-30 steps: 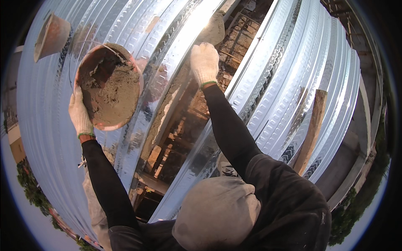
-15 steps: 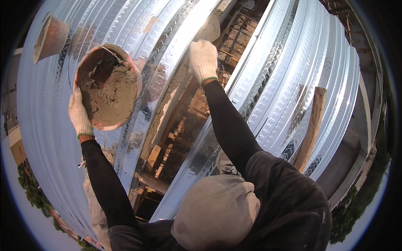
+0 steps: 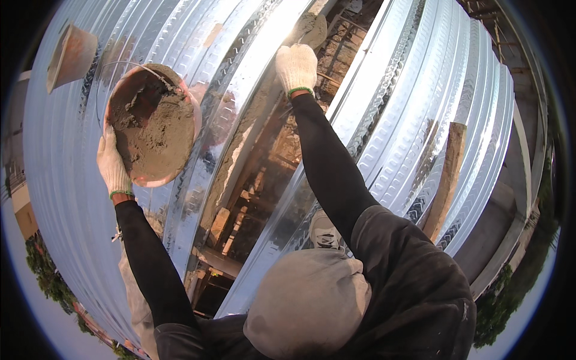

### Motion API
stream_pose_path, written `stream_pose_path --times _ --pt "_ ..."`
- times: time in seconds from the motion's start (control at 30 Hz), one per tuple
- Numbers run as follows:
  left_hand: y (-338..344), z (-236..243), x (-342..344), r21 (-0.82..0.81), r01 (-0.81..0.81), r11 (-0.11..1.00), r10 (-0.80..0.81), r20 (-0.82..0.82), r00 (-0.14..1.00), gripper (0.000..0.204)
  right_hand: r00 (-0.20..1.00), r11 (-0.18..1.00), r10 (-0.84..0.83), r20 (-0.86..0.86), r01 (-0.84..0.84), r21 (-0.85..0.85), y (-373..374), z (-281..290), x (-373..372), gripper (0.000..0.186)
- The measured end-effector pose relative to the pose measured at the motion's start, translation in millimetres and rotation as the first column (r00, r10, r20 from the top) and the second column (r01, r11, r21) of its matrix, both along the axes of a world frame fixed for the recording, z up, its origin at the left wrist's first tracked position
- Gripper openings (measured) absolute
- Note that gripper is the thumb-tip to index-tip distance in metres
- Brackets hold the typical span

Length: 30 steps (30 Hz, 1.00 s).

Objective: The person scoops cement from a bucket with a trowel and applies it to the seams of a corrugated metal roof. They repeatedly smooth the cement along the ridges while standing on the roof.

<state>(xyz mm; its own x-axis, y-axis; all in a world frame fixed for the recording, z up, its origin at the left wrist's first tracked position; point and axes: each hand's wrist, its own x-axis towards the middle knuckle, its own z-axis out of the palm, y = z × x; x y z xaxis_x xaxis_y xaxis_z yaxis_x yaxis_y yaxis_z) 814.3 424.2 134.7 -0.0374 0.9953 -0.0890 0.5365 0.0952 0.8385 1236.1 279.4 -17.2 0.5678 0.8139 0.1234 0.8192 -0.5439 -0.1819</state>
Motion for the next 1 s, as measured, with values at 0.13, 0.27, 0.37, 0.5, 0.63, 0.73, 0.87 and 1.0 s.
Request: stream_pose_path --times 0.13,0.27,0.37,0.5,0.63,0.73,0.87,1.0 --pt "1 -2 -9 -0.007 0.002 1.0 -0.002 0.01 1.0 0.064 0.992 0.992 -0.058 -0.108 0.069 0.103 0 0 -15 0.017" --pt "1 -2 -7 0.001 -0.014 1.0 0.014 -0.001 1.0 0.064 0.997 0.996 0.011 -0.08 -0.004 0.094 1 1 -17 0.017" --pt "3 -3 -6 -0.008 -0.006 1.0 0.005 -0.044 0.999 0.064 0.989 0.975 -0.147 -0.006 0.146 0.165 3 -18 -11 0.012" --pt "2 0 -13 0.001 -0.025 1.0 0.025 -0.01 1.0 0.064 0.997 0.997 0.074 0.027 -0.073 -0.038 5 14 -8 0.021" --pt "-1 -1 -3 0.007 -0.019 1.0 0.019 0.015 1.0 0.061 0.993 0.995 0.033 0.114 -0.044 0.093 1 -1 -2 0.022" --pt "0 2 -5 -0.012 -0.036 0.999 0.035 -0.037 0.999 0.059 0.993 0.993 0.11 0.048 -0.112 0.042 -3 7 -2 0.02" --pt "-3 3 1 -0.008 -0.019 1.0 0.019 -0.02 1.0 0.059 0.898 0.873 -0.081 -0.433 0.274 0.403 -9 -6 -15 0.026" --pt "-1 4 -3 -0.004 -0.031 1.0 0.031 -0.001 1.0 0.059 0.698 0.907 -0.056 -0.714 0.334 0.257 -8 8 -27 0.022"
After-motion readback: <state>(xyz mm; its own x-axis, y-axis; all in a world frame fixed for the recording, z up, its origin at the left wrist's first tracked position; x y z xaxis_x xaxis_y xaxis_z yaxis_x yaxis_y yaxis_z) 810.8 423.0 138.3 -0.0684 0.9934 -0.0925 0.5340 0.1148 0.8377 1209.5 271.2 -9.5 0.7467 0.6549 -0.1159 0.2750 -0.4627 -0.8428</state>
